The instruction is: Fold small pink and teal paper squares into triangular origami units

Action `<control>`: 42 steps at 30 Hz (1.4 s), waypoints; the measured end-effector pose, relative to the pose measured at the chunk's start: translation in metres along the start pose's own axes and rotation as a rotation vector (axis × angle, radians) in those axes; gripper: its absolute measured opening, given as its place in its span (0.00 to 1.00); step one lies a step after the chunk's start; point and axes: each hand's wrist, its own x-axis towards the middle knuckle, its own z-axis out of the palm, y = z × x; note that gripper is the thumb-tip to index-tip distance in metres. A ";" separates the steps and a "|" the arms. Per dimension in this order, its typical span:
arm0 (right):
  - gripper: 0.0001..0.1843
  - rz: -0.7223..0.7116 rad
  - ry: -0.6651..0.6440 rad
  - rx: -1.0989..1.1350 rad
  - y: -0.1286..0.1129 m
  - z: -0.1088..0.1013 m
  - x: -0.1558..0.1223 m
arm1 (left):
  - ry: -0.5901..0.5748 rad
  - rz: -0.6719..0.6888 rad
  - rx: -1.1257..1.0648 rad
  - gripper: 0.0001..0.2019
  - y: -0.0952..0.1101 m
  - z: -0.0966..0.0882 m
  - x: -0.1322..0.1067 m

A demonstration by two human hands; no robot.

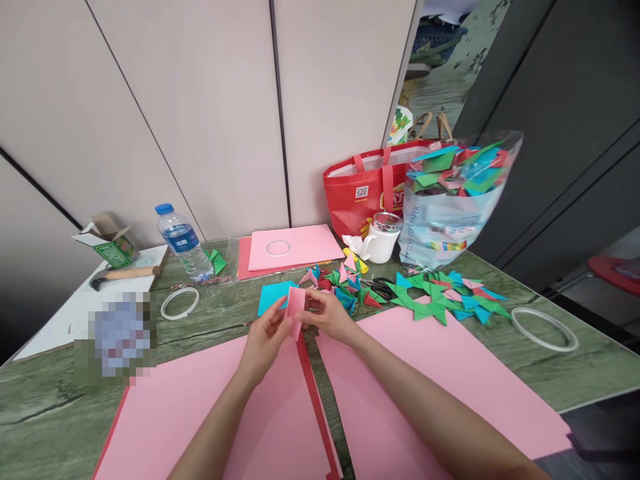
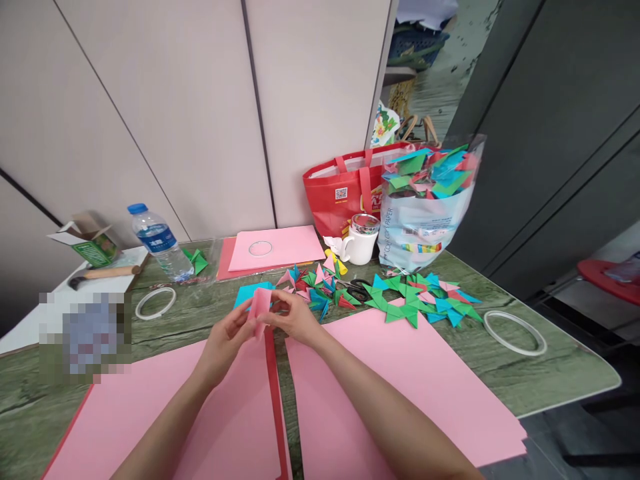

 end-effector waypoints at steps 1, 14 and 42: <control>0.17 -0.010 0.005 -0.016 0.000 0.000 0.000 | 0.016 -0.010 -0.020 0.26 -0.001 -0.001 0.000; 0.09 -0.123 0.070 -0.117 0.010 -0.002 0.000 | 0.114 -0.029 -0.272 0.21 -0.005 -0.013 0.007; 0.13 0.063 0.085 0.066 -0.004 -0.007 0.001 | -0.027 0.221 0.228 0.23 -0.008 -0.011 0.004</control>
